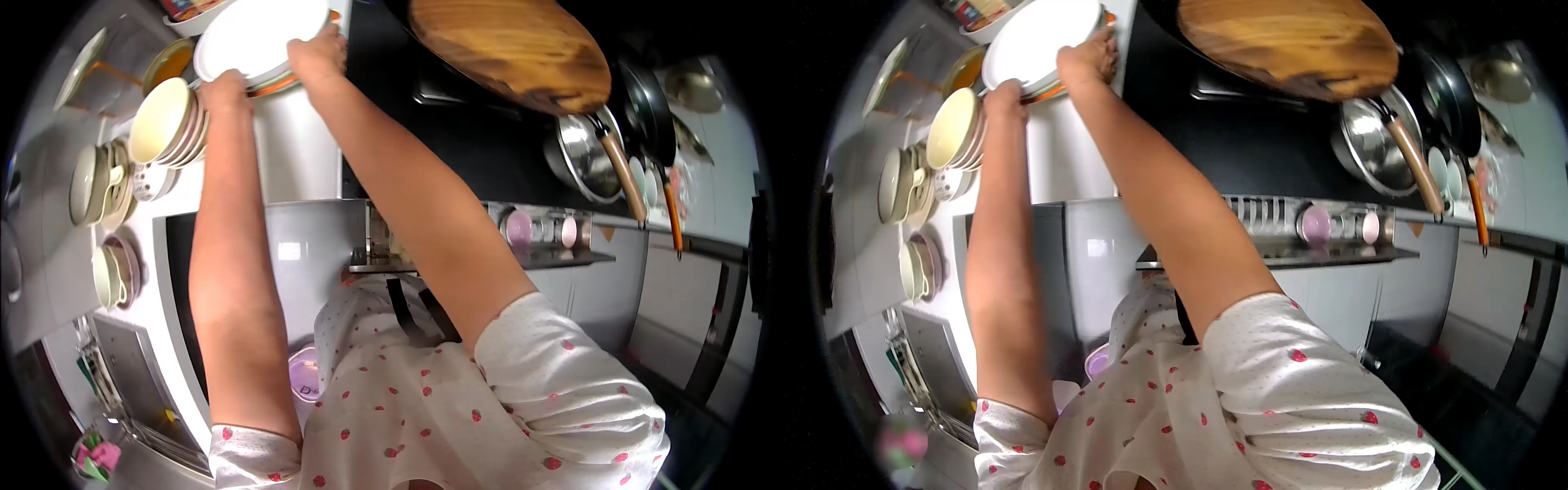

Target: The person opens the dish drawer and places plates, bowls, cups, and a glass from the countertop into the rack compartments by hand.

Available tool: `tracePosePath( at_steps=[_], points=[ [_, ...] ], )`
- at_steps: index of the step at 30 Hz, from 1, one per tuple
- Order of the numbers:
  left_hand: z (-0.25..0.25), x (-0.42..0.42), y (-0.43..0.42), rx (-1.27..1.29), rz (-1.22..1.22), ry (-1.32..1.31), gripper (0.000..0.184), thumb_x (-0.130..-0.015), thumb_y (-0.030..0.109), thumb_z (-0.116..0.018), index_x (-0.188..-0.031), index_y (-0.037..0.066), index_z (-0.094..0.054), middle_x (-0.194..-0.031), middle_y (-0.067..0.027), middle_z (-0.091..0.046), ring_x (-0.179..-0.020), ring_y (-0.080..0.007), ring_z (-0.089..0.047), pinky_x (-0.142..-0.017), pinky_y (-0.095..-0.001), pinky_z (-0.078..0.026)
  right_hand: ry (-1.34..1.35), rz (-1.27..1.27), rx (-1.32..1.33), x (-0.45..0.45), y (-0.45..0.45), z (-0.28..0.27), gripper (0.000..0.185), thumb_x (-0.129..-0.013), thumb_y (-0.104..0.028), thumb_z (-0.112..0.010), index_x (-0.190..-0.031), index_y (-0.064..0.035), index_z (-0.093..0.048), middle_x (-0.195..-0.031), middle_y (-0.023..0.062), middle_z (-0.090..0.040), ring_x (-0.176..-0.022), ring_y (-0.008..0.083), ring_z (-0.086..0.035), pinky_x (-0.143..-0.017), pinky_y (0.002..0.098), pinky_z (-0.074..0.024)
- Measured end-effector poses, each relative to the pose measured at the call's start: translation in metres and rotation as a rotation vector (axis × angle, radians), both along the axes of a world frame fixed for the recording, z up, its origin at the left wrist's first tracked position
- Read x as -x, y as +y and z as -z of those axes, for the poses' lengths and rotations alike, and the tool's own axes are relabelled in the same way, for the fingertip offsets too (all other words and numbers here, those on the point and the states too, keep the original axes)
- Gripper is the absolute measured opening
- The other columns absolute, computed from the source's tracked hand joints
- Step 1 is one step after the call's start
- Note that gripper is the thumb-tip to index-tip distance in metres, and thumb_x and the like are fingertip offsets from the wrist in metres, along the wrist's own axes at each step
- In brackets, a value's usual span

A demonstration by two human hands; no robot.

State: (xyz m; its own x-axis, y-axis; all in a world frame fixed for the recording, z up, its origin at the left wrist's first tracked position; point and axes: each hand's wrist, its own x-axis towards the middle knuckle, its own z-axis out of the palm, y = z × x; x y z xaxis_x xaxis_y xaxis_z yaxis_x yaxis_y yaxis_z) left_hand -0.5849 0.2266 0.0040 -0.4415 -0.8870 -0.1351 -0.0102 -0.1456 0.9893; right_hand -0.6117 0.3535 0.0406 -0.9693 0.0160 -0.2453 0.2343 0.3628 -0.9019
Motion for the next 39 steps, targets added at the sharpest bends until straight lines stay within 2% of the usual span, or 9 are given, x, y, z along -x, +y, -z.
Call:
tracePosePath(
  at_steps=[5, 13, 19, 21, 22, 25, 30, 33, 39],
  points=[
    [-0.006, -0.007, 0.012, 0.129, 0.022, 0.15, 0.048, -0.062, -0.009, -0.043, -0.11, -0.008, -0.048, -0.102, -0.0166, -0.056, -0.093, -0.0277, -0.056, -0.08, -0.0317, -0.044, 0.06, -0.033, -0.024, 0.004, -0.004, -0.009, 0.072, -0.071, -0.006, -0.055, -0.132, 0.0005, -0.017, -0.135, 0.0158, -0.024, -0.125, 0.0325, -0.024, -0.104, 0.0407, -0.0209],
    [-0.057, -0.032, 0.045, 0.121, -0.035, 0.176, 0.048, -0.068, -0.007, -0.041, -0.116, -0.002, -0.041, -0.11, -0.0152, -0.049, -0.099, -0.0247, -0.051, -0.086, -0.0308, -0.04, 0.124, -0.076, 0.067, -0.005, 0.002, -0.017, 0.072, -0.071, -0.007, -0.053, -0.132, -0.002, -0.014, -0.132, 0.018, -0.029, -0.124, 0.0299, -0.028, -0.102, 0.0398, -0.0234],
    [-0.071, -0.063, 0.078, 0.088, -0.023, 0.42, 0.052, -0.067, -0.01, -0.036, -0.118, 0.0, -0.038, -0.11, -0.0138, -0.048, -0.101, -0.0234, -0.049, -0.087, -0.0298, -0.038, 0.252, -0.161, 0.381, -0.034, 0.033, -0.028, 0.074, -0.071, 0.0, -0.046, -0.134, -0.0016, -0.007, -0.126, 0.0217, -0.037, -0.114, 0.0321, -0.041, -0.096, 0.0338, -0.0328],
    [-0.071, -0.079, 0.094, 0.068, -0.027, 0.464, 0.053, -0.066, -0.011, -0.036, -0.119, 0.0, -0.037, -0.111, -0.0134, -0.047, -0.102, -0.0232, -0.048, -0.087, -0.0298, -0.038, 0.335, -0.187, 0.665, -0.043, 0.043, -0.015, 0.068, -0.063, 0.006, -0.039, -0.128, -0.0052, -0.021, -0.114, 0.0154, -0.04, -0.107, 0.0245, -0.043, -0.091, 0.033, -0.0367],
    [-0.073, -0.089, 0.103, 0.05, -0.035, 0.486, 0.055, -0.066, -0.011, -0.036, -0.119, 0.0, -0.036, -0.113, -0.013, -0.045, -0.103, -0.0232, -0.047, -0.088, -0.0304, -0.038, 0.296, -0.21, 0.651, -0.052, 0.052, -0.013, 0.074, -0.068, 0.002, -0.04, -0.135, -0.0016, -0.008, -0.125, 0.021, -0.038, -0.112, 0.0295, -0.042, -0.095, 0.031, -0.0318],
    [-0.068, -0.126, 0.126, 0.053, -0.026, 0.473, 0.056, -0.066, -0.01, -0.039, -0.12, 0.002, -0.035, -0.116, -0.0119, -0.043, -0.106, -0.0237, -0.045, -0.087, -0.0325, -0.04, 0.326, -0.208, 0.805, -0.082, 0.076, -0.01, 0.075, -0.066, 0.003, -0.039, -0.135, -0.0018, -0.01, -0.124, 0.0198, -0.039, -0.113, 0.0268, -0.041, -0.095, 0.0294, -0.0302],
    [-0.046, -0.198, 0.15, -0.126, -0.041, 0.494, 0.05, -0.078, 0.003, -0.043, -0.126, 0.001, -0.028, -0.117, -0.0127, -0.043, -0.102, -0.0227, -0.047, -0.088, -0.033, -0.038, 0.26, -0.203, 0.759, -0.154, 0.123, -0.001, 0.075, -0.062, 0.004, -0.039, -0.133, 0.0007, -0.016, -0.128, 0.0185, -0.034, -0.119, 0.0248, -0.034, -0.098, 0.0287, -0.027],
    [-0.03, -0.25, 0.167, -0.167, -0.012, 0.445, 0.046, -0.082, 0.009, -0.038, -0.127, 0.002, -0.027, -0.117, -0.0148, -0.043, -0.104, -0.025, -0.047, -0.087, -0.0352, -0.04, 0.182, -0.227, 0.514, -0.216, 0.152, 0.006, 0.076, -0.065, 0.002, -0.04, -0.134, -0.0014, -0.011, -0.132, 0.0194, -0.029, -0.123, 0.0277, -0.03, -0.101, 0.0318, -0.0233],
    [0.01, -0.331, 0.209, -0.232, 0.003, 0.166, 0.045, -0.084, 0.01, -0.032, -0.128, 0.005, -0.027, -0.123, -0.0147, -0.04, -0.11, -0.0263, -0.044, -0.09, -0.0362, -0.038, 0.095, -0.171, 0.588, -0.302, 0.194, 0.059, 0.077, -0.062, 0.003, -0.039, -0.133, 0.0037, -0.009, -0.132, 0.0239, -0.025, -0.124, 0.0308, -0.026, -0.103, 0.0333, -0.0202]
  ],
)
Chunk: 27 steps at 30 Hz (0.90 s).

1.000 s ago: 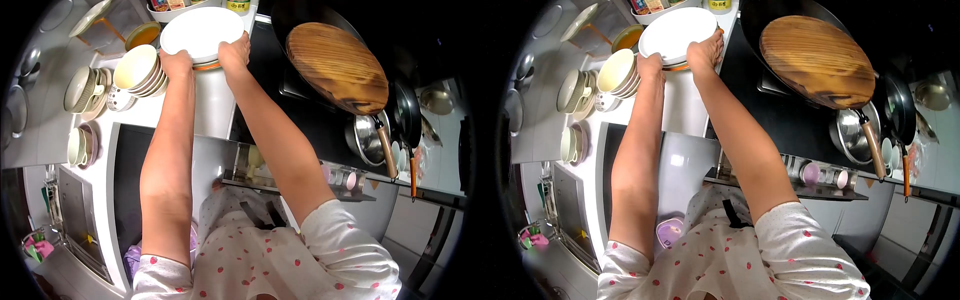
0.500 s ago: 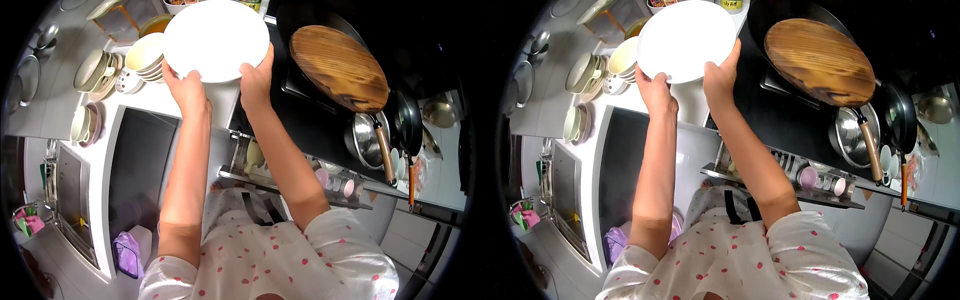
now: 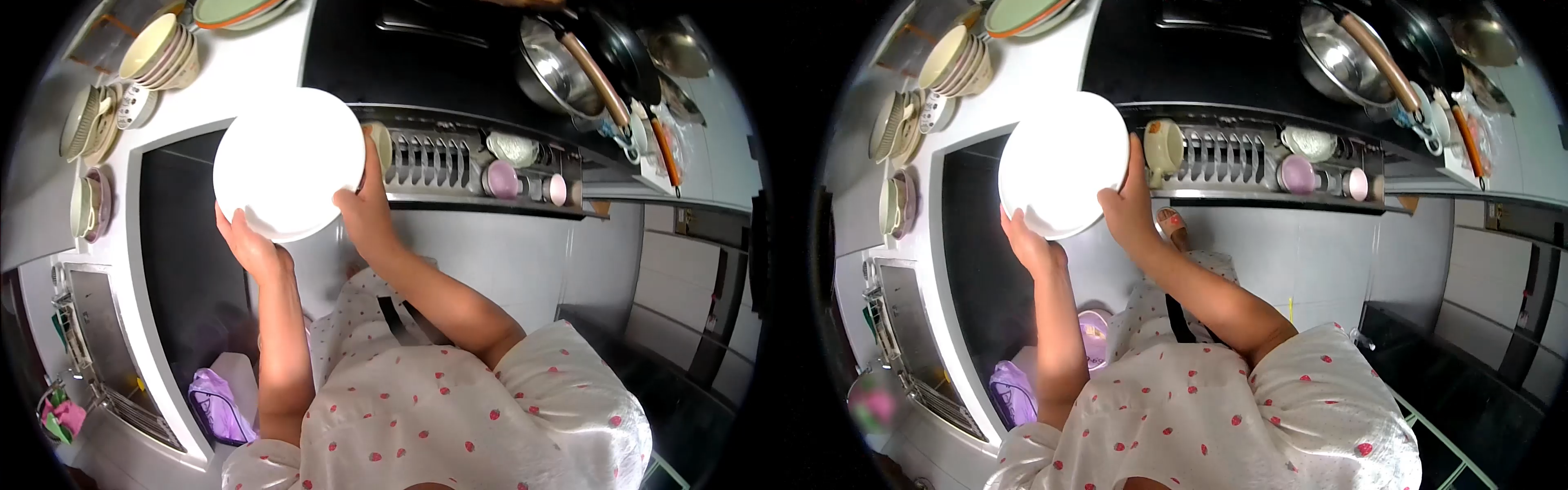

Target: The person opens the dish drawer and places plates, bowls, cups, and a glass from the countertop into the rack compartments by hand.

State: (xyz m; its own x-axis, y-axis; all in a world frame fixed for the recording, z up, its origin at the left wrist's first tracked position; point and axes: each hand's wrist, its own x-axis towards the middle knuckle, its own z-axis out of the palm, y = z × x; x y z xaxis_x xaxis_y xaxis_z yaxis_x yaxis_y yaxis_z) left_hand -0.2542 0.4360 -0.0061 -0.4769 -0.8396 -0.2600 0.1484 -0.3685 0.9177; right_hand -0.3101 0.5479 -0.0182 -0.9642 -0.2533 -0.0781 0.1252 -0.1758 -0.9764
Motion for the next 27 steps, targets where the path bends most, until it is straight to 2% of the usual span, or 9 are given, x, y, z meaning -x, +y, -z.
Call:
tracePosePath(
  at_steps=[6, 7, 10, 16, 20, 22, 23, 24, 27],
  points=[
    [0.037, -0.031, 0.042, -0.113, 0.044, -0.173, 0.046, -0.082, 0.006, -0.035, -0.127, 0.006, -0.029, -0.12, -0.013, -0.043, -0.108, -0.0232, -0.046, -0.089, -0.0343, -0.039, -0.26, 0.031, -0.112, -0.033, 0.056, 0.025, 0.077, -0.063, -0.001, -0.044, -0.135, -0.0035, -0.014, -0.123, 0.0159, -0.036, -0.114, 0.0237, -0.038, -0.095, 0.0292, -0.0318],
    [0.04, -0.032, 0.048, -0.114, 0.109, -0.201, 0.046, -0.081, 0.006, -0.037, -0.127, 0.006, -0.029, -0.119, -0.0127, -0.043, -0.106, -0.0222, -0.046, -0.089, -0.0339, -0.039, -0.305, 0.021, -0.039, -0.032, 0.064, 0.041, 0.075, -0.065, -0.003, -0.045, -0.134, -0.0081, -0.017, -0.12, 0.0129, -0.039, -0.106, 0.0211, -0.044, -0.084, 0.0298, -0.0413],
    [0.052, -0.03, 0.074, -0.113, 0.204, -0.225, 0.047, -0.079, 0.005, -0.041, -0.125, 0.007, -0.03, -0.117, -0.012, -0.043, -0.103, -0.0202, -0.046, -0.086, -0.0338, -0.04, -0.429, 0.05, 0.017, -0.026, 0.095, 0.051, 0.071, -0.067, -0.004, -0.046, -0.133, -0.0115, -0.02, -0.117, 0.0102, -0.041, -0.101, 0.0186, -0.047, -0.074, 0.0301, -0.0459],
    [0.088, -0.009, 0.132, -0.048, 0.312, -0.302, 0.051, -0.081, 0.012, -0.045, -0.129, 0.009, -0.028, -0.114, -0.0101, -0.046, -0.097, -0.0178, -0.049, -0.079, -0.0297, -0.042, -0.607, 0.021, -0.047, 0.005, 0.161, 0.069, 0.067, -0.069, -0.002, -0.045, -0.132, -0.0143, -0.025, -0.114, 0.0086, -0.045, -0.098, 0.0201, -0.05, -0.074, 0.0327, -0.0469],
    [0.106, 0.014, 0.163, -0.052, 0.453, -0.323, 0.058, -0.082, 0.015, -0.051, -0.131, 0.001, -0.023, -0.121, -0.0167, -0.041, -0.096, -0.0211, -0.052, -0.077, -0.0313, -0.045, -0.608, 0.089, -0.033, 0.034, 0.203, 0.097, 0.063, -0.068, 0.0, -0.045, -0.127, -0.0135, -0.03, -0.105, 0.0081, -0.051, -0.087, 0.0218, -0.055, -0.067, 0.035, -0.0495],
    [0.114, 0.026, 0.173, 0.183, 0.53, -0.293, 0.059, -0.082, 0.021, -0.056, -0.129, 0.0, -0.028, -0.121, -0.019, -0.041, -0.104, -0.0239, -0.048, -0.082, -0.0331, -0.043, -0.654, 0.059, -0.033, 0.051, 0.218, 0.102, 0.054, -0.069, -0.003, -0.046, -0.12, -0.0128, -0.036, -0.097, 0.0074, -0.054, -0.076, 0.0191, -0.057, -0.056, 0.0299, -0.0494],
    [0.117, 0.028, 0.184, 0.504, 0.425, -0.507, 0.057, -0.077, 0.024, -0.062, -0.125, 0.002, -0.037, -0.122, -0.0209, -0.041, -0.114, -0.0273, -0.04, -0.092, -0.0412, -0.034, -0.653, 0.075, -0.045, 0.061, 0.223, 0.104, 0.051, -0.069, -0.003, -0.046, -0.117, -0.0125, -0.038, -0.09, 0.0073, -0.055, -0.069, 0.0193, -0.058, -0.052, 0.0295, -0.0498],
    [0.115, 0.033, 0.19, 0.5, 0.409, -0.513, 0.057, -0.077, 0.024, -0.062, -0.125, 0.002, -0.037, -0.122, -0.0209, -0.041, -0.114, -0.0273, -0.04, -0.092, -0.0412, -0.034, -0.655, 0.059, -0.049, 0.07, 0.227, 0.106, 0.051, -0.069, -0.003, -0.046, -0.117, -0.0125, -0.038, -0.09, 0.0073, -0.055, -0.069, 0.0193, -0.058, -0.052, 0.0295, -0.0498],
    [0.113, 0.049, 0.202, 1.015, 0.625, -0.587, 0.056, -0.071, 0.025, -0.067, -0.121, 0.011, -0.046, -0.122, -0.0156, -0.043, -0.114, -0.0311, -0.04, -0.097, -0.0424, -0.028, -0.752, 0.044, -0.154, 0.101, 0.24, 0.119, 0.046, -0.069, -0.004, -0.048, -0.114, -0.0112, -0.039, -0.088, 0.0097, -0.054, -0.067, 0.0205, -0.057, -0.054, 0.0321, -0.0507]
  ],
)
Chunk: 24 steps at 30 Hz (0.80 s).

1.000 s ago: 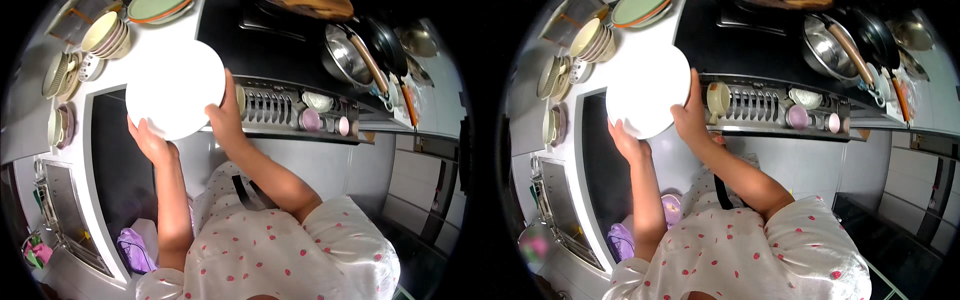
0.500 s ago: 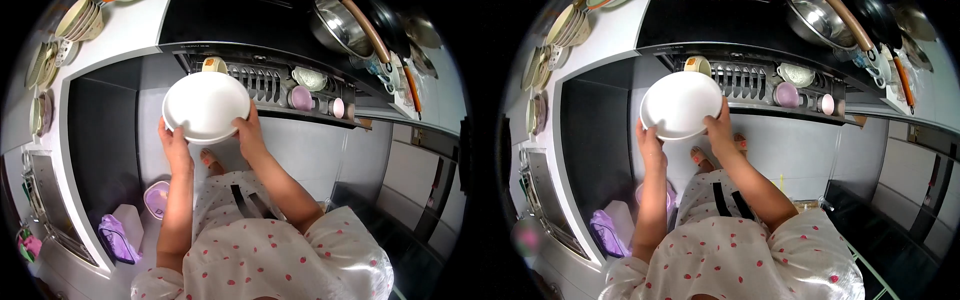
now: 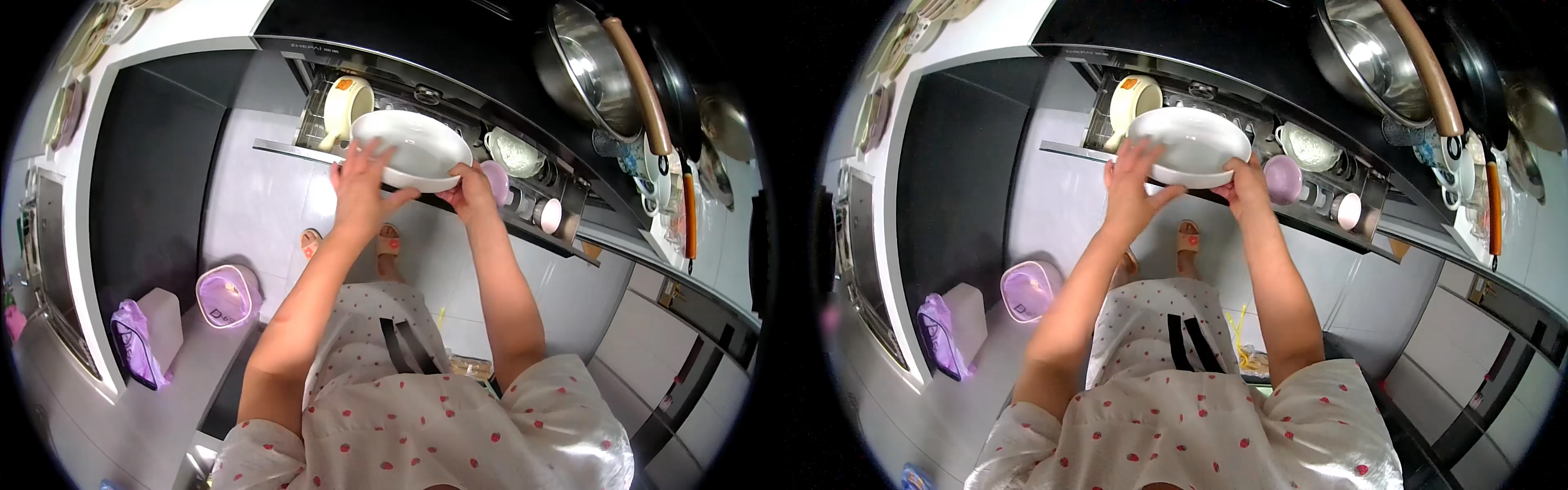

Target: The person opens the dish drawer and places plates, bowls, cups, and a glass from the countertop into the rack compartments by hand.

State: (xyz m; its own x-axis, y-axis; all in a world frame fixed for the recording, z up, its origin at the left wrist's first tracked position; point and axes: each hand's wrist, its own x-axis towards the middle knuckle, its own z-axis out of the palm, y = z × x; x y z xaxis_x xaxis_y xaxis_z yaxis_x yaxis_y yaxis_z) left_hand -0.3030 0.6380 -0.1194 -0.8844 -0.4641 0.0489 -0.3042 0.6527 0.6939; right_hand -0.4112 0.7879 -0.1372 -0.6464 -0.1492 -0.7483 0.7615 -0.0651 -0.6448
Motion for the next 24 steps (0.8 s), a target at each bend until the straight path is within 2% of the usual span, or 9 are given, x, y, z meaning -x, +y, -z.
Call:
tracePosePath(
  at_steps=[2, 5, 6, 9, 13, 15, 16, 19, 24],
  points=[
    [0.005, 0.012, 0.012, 0.184, 0.234, -0.002, 0.049, -0.066, 0.023, -0.069, -0.112, 0.014, -0.054, -0.116, -0.0104, -0.048, -0.114, -0.03, -0.04, -0.098, -0.0457, -0.023, -0.011, -0.056, -0.014, 0.018, 0.009, 0.017, 0.043, -0.069, -0.004, -0.048, -0.111, -0.0099, -0.039, -0.086, 0.01, -0.053, -0.066, 0.0203, -0.057, -0.054, 0.0327, -0.0505],
    [0.02, 0.037, 0.016, 0.101, 0.346, -0.175, 0.037, -0.068, 0.021, -0.067, -0.103, 0.014, -0.057, -0.102, -0.0065, -0.056, -0.11, -0.0246, -0.044, -0.099, -0.0489, -0.02, -0.03, -0.136, -0.037, 0.04, 0.012, 0.035, 0.035, -0.069, -0.006, -0.05, -0.103, -0.0068, -0.039, -0.08, 0.01, -0.051, -0.061, 0.0186, -0.054, -0.051, 0.0326, -0.0491],
    [0.025, 0.044, 0.019, 0.104, 0.346, -0.167, 0.031, -0.068, 0.018, -0.066, -0.097, 0.013, -0.059, -0.091, -0.0065, -0.06, -0.099, -0.0244, -0.052, -0.095, -0.045, -0.029, -0.014, -0.151, -0.091, 0.044, 0.009, 0.039, 0.034, -0.069, -0.006, -0.05, -0.101, -0.0066, -0.039, -0.078, 0.0095, -0.051, -0.058, 0.0179, -0.053, -0.048, 0.0316, -0.0478],
    [0.042, 0.064, 0.022, 0.058, 0.452, -0.318, 0.029, -0.067, 0.015, -0.065, -0.095, 0.01, -0.057, -0.088, -0.0103, -0.06, -0.085, -0.0272, -0.057, -0.082, -0.0402, -0.042, 0.035, -0.187, -0.18, 0.056, 0.0, 0.053, 0.038, -0.069, -0.007, -0.052, -0.104, -0.006, -0.039, -0.074, 0.0087, -0.051, -0.05, 0.0169, -0.051, -0.04, 0.0292, -0.0438],
    [0.076, 0.076, 0.027, 0.1, 0.389, -0.329, 0.027, -0.067, 0.012, -0.063, -0.092, 0.007, -0.054, -0.082, -0.0147, -0.06, -0.077, -0.0301, -0.059, -0.067, -0.0387, -0.046, 0.187, -0.296, -0.385, 0.067, -0.019, 0.069, 0.058, -0.07, -0.014, -0.055, -0.124, -0.0077, -0.035, -0.08, 0.0102, -0.055, -0.05, 0.0162, -0.051, -0.038, 0.0288, -0.0415],
    [0.085, 0.077, 0.027, 0.026, 0.319, -0.307, 0.022, -0.069, 0.012, -0.062, -0.087, 0.004, -0.052, -0.076, -0.0159, -0.06, -0.075, -0.0314, -0.059, -0.065, -0.0403, -0.047, 0.307, -0.38, -0.556, 0.072, -0.027, 0.075, 0.066, -0.068, -0.017, -0.058, -0.128, -0.0078, -0.033, -0.09, 0.0127, -0.058, -0.065, 0.0206, -0.058, -0.053, 0.0315, -0.0479],
    [0.088, 0.078, 0.027, 0.022, 0.319, -0.312, 0.022, -0.069, 0.012, -0.062, -0.087, 0.004, -0.052, -0.076, -0.0159, -0.06, -0.075, -0.0314, -0.059, -0.065, -0.0403, -0.047, 0.429, -0.385, -0.539, 0.075, -0.028, 0.093, 0.068, -0.067, -0.019, -0.058, -0.129, -0.0072, -0.033, -0.103, 0.0173, -0.057, -0.088, 0.0254, -0.058, -0.075, 0.0319, -0.0462],
    [0.085, 0.082, 0.025, -0.02, 0.252, -0.321, 0.022, -0.07, 0.012, -0.062, -0.086, 0.002, -0.051, -0.074, -0.0162, -0.06, -0.075, -0.0329, -0.059, -0.066, -0.0415, -0.047, 0.533, -0.433, -0.531, 0.081, -0.037, 0.101, 0.065, -0.068, -0.021, -0.058, -0.128, -0.0076, -0.035, -0.108, 0.0194, -0.056, -0.102, 0.029, -0.054, -0.088, 0.033, -0.0397],
    [0.085, 0.087, 0.018, -0.063, 0.213, -0.361, 0.024, -0.071, 0.015, -0.063, -0.086, 0.002, -0.05, -0.077, -0.0175, -0.06, -0.078, -0.0335, -0.059, -0.068, -0.0419, -0.047, 0.496, -0.448, -0.604, 0.082, -0.055, 0.099, 0.059, -0.069, -0.023, -0.059, -0.123, -0.0083, -0.04, -0.107, 0.0174, -0.057, -0.1, 0.0307, -0.054, -0.085, 0.0342, -0.0413]
  ],
)
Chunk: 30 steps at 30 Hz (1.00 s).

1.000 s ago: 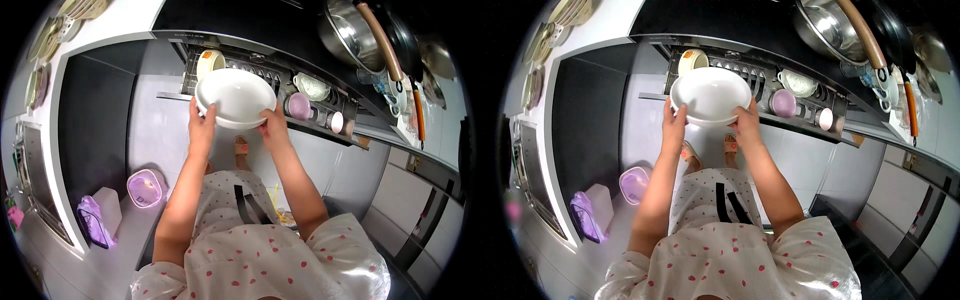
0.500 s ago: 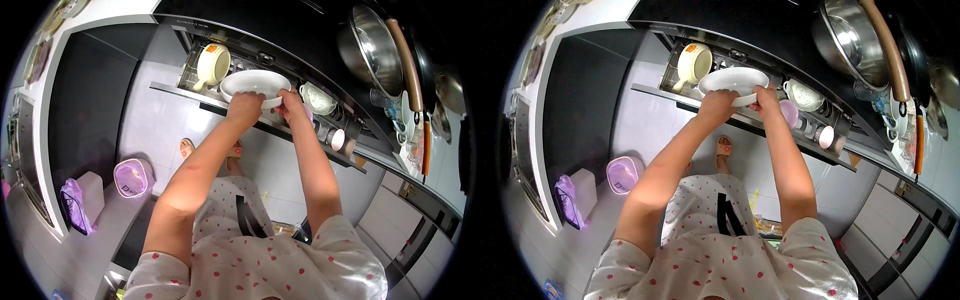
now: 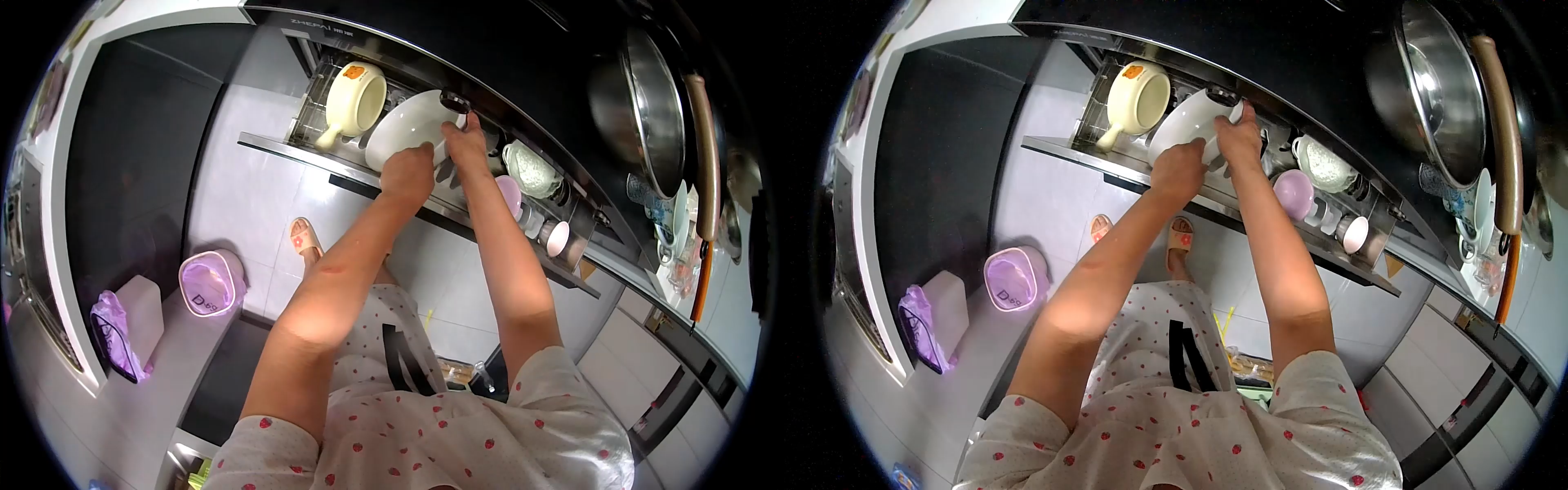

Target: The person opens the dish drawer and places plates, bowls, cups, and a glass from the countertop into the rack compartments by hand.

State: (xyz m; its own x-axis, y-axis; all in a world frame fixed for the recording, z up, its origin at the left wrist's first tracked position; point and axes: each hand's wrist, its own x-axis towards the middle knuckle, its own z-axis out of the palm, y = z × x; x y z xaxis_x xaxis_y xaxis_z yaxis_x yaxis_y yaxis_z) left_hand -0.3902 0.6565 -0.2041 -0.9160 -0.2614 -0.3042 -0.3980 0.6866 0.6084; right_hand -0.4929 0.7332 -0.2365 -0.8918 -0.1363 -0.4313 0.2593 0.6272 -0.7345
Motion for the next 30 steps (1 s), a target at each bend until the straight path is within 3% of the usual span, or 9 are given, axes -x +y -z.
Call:
tracePosePath(
  at_steps=[11, 13, 15, 16, 18, 21, 23, 26, 30],
  points=[
    [0.007, 0.009, -0.037, -0.174, -0.188, 0.007, 0.036, -0.066, 0.019, -0.068, -0.096, 0.0, -0.057, -0.088, -0.0209, -0.06, -0.085, -0.0345, -0.057, -0.074, -0.0375, -0.045, 0.022, 0.055, 0.035, -0.01, -0.034, -0.02, 0.054, -0.068, -0.038, -0.066, -0.104, 0.0005, -0.055, -0.096, 0.0186, -0.06, -0.091, 0.0313, -0.058, -0.079, 0.0354, -0.0442],
    [0.015, 0.011, -0.048, -0.207, -0.209, -0.006, 0.037, -0.066, 0.019, -0.069, -0.095, 0.001, -0.057, -0.087, -0.0209, -0.06, -0.085, -0.0353, -0.057, -0.074, -0.0377, -0.045, 0.0, -0.109, -0.115, -0.006, -0.044, -0.02, 0.059, -0.068, -0.045, -0.064, -0.1, 0.0051, -0.056, -0.099, 0.0213, -0.059, -0.092, 0.0327, -0.057, -0.079, 0.0364, -0.0442],
    [0.022, 0.01, -0.057, -0.213, -0.164, 0.054, 0.036, -0.066, 0.017, -0.069, -0.096, 0.001, -0.057, -0.083, -0.0176, -0.061, -0.078, -0.0292, -0.06, -0.069, -0.034, -0.045, 0.021, -0.106, -0.051, -0.009, -0.042, -0.015, 0.06, -0.069, -0.048, -0.061, -0.099, 0.0042, -0.058, -0.102, 0.0231, -0.057, -0.095, 0.0339, -0.056, -0.081, 0.0369, -0.043],
    [0.021, 0.008, -0.062, -0.211, -0.164, 0.054, 0.036, -0.066, 0.017, -0.069, -0.096, 0.001, -0.057, -0.083, -0.0176, -0.061, -0.078, -0.0292, -0.06, -0.069, -0.034, -0.045, 0.032, -0.096, 0.01, -0.01, -0.041, -0.008, 0.059, -0.069, -0.046, -0.061, -0.101, 0.0031, -0.057, -0.103, 0.023, -0.057, -0.097, 0.0335, -0.055, -0.082, 0.0369, -0.0424],
    [0.019, 0.004, -0.07, -0.383, -0.241, -0.031, 0.029, -0.069, 0.012, -0.068, -0.094, 0.001, -0.058, -0.079, -0.0106, -0.062, -0.071, -0.0181, -0.059, -0.066, -0.0287, -0.045, 0.046, -0.084, 0.068, -0.009, -0.04, -0.002, 0.058, -0.07, -0.045, -0.061, -0.103, 0.0021, -0.057, -0.103, 0.0228, -0.057, -0.098, 0.0332, -0.055, -0.084, 0.0368, -0.0417],
    [0.035, 0.003, -0.082, -0.598, -0.327, -0.009, 0.023, -0.072, 0.006, -0.065, -0.093, 0.002, -0.059, -0.079, -0.0042, -0.061, -0.071, -0.0101, -0.054, -0.065, -0.0247, -0.043, 0.179, -0.23, 0.205, -0.015, -0.046, 0.004, 0.06, -0.07, -0.042, -0.06, -0.112, -0.0001, -0.051, -0.107, 0.0219, -0.055, -0.1, 0.0338, -0.054, -0.085, 0.0367, -0.0407],
    [0.039, 0.001, -0.09, -0.66, -0.334, -0.014, 0.021, -0.074, 0.003, -0.063, -0.094, 0.002, -0.059, -0.083, -0.0029, -0.061, -0.073, -0.0108, -0.055, -0.068, -0.0249, -0.044, 0.211, -0.207, 0.167, -0.018, -0.051, 0.01, 0.062, -0.071, -0.036, -0.06, -0.121, -0.0035, -0.043, -0.107, 0.0198, -0.055, -0.094, 0.0318, -0.057, -0.083, 0.0367, -0.0427],
    [0.025, 0.001, -0.104, -1.014, -0.504, -0.026, 0.025, -0.075, 0.005, -0.063, -0.099, 0.002, -0.057, -0.085, -0.0047, -0.062, -0.074, -0.0117, -0.056, -0.07, -0.025, -0.045, 0.095, -0.298, 0.155, -0.021, -0.061, 0.001, 0.064, -0.07, -0.028, -0.061, -0.125, -0.0069, -0.037, -0.105, 0.0182, -0.056, -0.086, 0.0282, -0.059, -0.079, 0.0361, -0.0449],
    [0.038, 0.005, -0.129, -0.87, -0.52, -0.065, 0.04, -0.073, 0.011, -0.066, -0.108, -0.002, -0.052, -0.091, -0.0124, -0.061, -0.078, -0.0183, -0.059, -0.071, -0.0286, -0.046, 0.042, -0.37, 0.174, -0.031, -0.078, 0.002, 0.066, -0.071, -0.018, -0.063, -0.13, -0.0111, -0.033, -0.118, 0.0112, -0.048, -0.085, 0.017, -0.058, -0.074, 0.0285, -0.0469]
  ],
)
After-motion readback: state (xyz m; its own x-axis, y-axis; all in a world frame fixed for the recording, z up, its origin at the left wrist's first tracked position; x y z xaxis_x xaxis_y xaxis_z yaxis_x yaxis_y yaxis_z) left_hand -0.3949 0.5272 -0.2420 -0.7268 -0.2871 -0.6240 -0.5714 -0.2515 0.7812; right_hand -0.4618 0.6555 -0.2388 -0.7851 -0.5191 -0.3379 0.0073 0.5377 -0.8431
